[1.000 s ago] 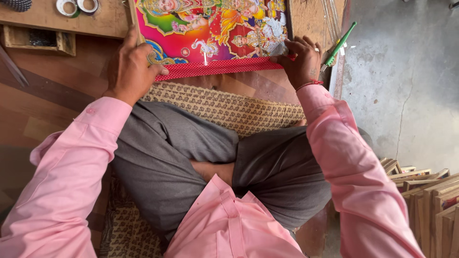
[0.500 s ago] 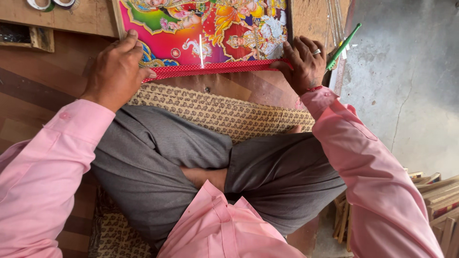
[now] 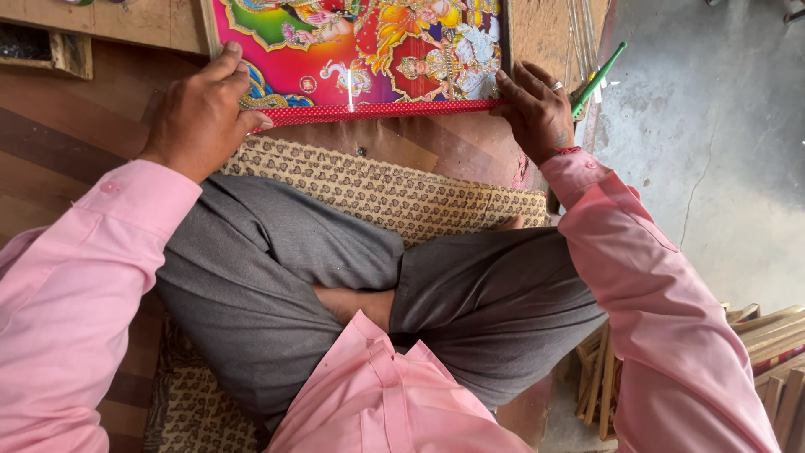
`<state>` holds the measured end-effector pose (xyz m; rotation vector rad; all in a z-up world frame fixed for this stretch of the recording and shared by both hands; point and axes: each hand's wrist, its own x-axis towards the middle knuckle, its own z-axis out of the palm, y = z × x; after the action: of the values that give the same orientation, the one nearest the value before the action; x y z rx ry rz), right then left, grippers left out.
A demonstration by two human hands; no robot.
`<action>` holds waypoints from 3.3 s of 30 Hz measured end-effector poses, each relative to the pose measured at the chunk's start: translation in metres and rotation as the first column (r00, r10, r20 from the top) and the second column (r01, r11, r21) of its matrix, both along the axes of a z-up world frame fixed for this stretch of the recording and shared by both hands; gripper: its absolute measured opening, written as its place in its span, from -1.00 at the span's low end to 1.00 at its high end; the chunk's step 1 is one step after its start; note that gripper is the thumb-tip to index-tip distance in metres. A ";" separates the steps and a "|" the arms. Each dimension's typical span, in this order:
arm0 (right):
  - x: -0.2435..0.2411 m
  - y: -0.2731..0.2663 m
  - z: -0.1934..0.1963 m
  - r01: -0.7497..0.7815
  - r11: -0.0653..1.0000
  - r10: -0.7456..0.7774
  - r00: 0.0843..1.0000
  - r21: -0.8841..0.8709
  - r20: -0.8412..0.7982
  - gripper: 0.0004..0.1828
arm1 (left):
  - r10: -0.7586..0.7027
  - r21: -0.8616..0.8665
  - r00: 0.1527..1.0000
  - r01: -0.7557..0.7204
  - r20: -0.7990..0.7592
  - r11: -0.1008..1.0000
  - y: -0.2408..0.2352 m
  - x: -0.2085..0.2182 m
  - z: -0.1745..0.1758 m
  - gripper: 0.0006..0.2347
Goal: The person sits on a mat and applies red patterned tape to the edges of a wooden frame containing a colorful printed image. They smooth the tape along each side, fold it around the corners, and trim excess with a green utility knife. The person then applies a second strip of blue and white patterned tape along the inner edge of the frame.
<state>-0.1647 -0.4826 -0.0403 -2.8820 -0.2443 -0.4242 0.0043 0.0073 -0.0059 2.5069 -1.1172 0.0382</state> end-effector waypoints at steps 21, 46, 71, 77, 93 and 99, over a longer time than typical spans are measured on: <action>0.089 0.178 0.034 -0.140 0.983 0.092 0.935 -0.118 -0.343 0.21 | 0.162 -0.110 0.981 -0.174 -0.105 0.979 -0.024 -0.009 -0.006 -0.52; 0.116 0.292 0.029 -0.143 0.981 0.098 0.950 -0.134 -0.296 0.19 | 0.001 -0.107 1.000 -0.002 -0.008 0.994 0.001 0.000 0.005 -0.64; 0.025 0.014 0.048 -0.169 0.950 0.059 0.923 -0.262 -0.380 -0.10 | -0.064 0.008 0.995 0.065 -0.078 0.998 0.014 0.022 0.000 -0.53; 0.016 0.053 0.036 0.131 0.972 -0.170 0.964 -0.193 -0.204 -0.06 | -0.032 -0.493 0.996 -0.013 -0.083 0.870 0.011 0.027 -0.022 -0.69; 0.016 0.230 -0.020 -0.100 -0.953 -0.150 0.976 0.286 -0.158 -0.38 | -0.214 -0.385 0.327 -0.664 -0.920 0.641 -0.043 0.003 0.042 -0.80; 0.027 0.205 -0.025 -0.081 -0.915 -0.147 0.979 0.395 -0.140 -0.58 | -0.430 -0.536 0.339 -0.668 -0.837 0.516 -0.061 -0.050 0.047 -0.75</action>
<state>-0.1377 -0.2772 -0.0652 -0.1736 0.4051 -0.3569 -0.0454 -0.0538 0.0411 1.1618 -0.1384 -0.6221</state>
